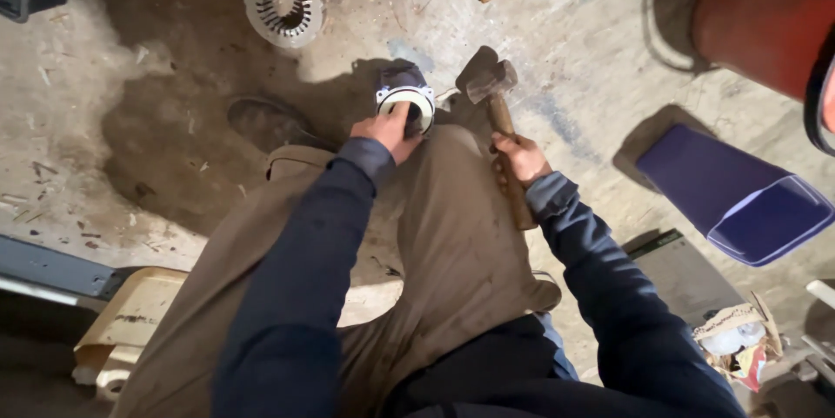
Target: The person sits on the workshop floor and disassembles a blue electric motor. They hammer the housing, pry it open with a screwdriver, pull off the blue casing, and extract the internal rotor and stator components by hand.
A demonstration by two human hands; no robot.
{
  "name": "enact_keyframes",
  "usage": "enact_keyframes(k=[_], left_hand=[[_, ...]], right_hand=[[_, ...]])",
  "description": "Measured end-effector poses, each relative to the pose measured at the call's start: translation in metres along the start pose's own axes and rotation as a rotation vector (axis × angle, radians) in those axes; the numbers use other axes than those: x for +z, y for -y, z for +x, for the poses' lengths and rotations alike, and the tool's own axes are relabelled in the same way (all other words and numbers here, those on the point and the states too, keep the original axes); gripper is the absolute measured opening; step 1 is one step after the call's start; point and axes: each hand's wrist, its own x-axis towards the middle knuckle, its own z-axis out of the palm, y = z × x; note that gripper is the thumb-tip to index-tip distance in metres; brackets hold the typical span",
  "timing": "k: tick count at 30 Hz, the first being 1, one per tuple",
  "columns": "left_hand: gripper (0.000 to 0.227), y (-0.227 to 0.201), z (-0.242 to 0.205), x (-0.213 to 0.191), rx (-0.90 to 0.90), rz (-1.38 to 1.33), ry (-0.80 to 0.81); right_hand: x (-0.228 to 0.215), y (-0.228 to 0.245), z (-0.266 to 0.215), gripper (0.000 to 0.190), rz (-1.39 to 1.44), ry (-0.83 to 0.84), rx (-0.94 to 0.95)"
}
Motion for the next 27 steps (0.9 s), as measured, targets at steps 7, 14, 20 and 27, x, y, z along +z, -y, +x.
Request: enact_keyframes(k=[7, 14, 20, 27], left_hand=[[0.028, 0.084, -0.009, -0.002, 0.14, -0.423, -0.198], [0.036, 0.133, 0.011, -0.002, 0.003, -0.152, -0.717], [0.041, 0.068, -0.014, -0.006, 0.278, -0.014, -0.782], [0.036, 0.01, 0.005, 0.052, 0.214, 0.26, -0.334]], right_hand=[[-0.011, -0.018, 0.023, 0.038, 0.016, 0.005, -0.017], [-0.014, -0.018, 0.028, 0.039, 0.039, 0.03, -0.041], [-0.012, -0.018, 0.024, 0.038, 0.034, 0.038, -0.022], [-0.015, -0.024, 0.027, 0.04, 0.062, 0.078, -0.024]])
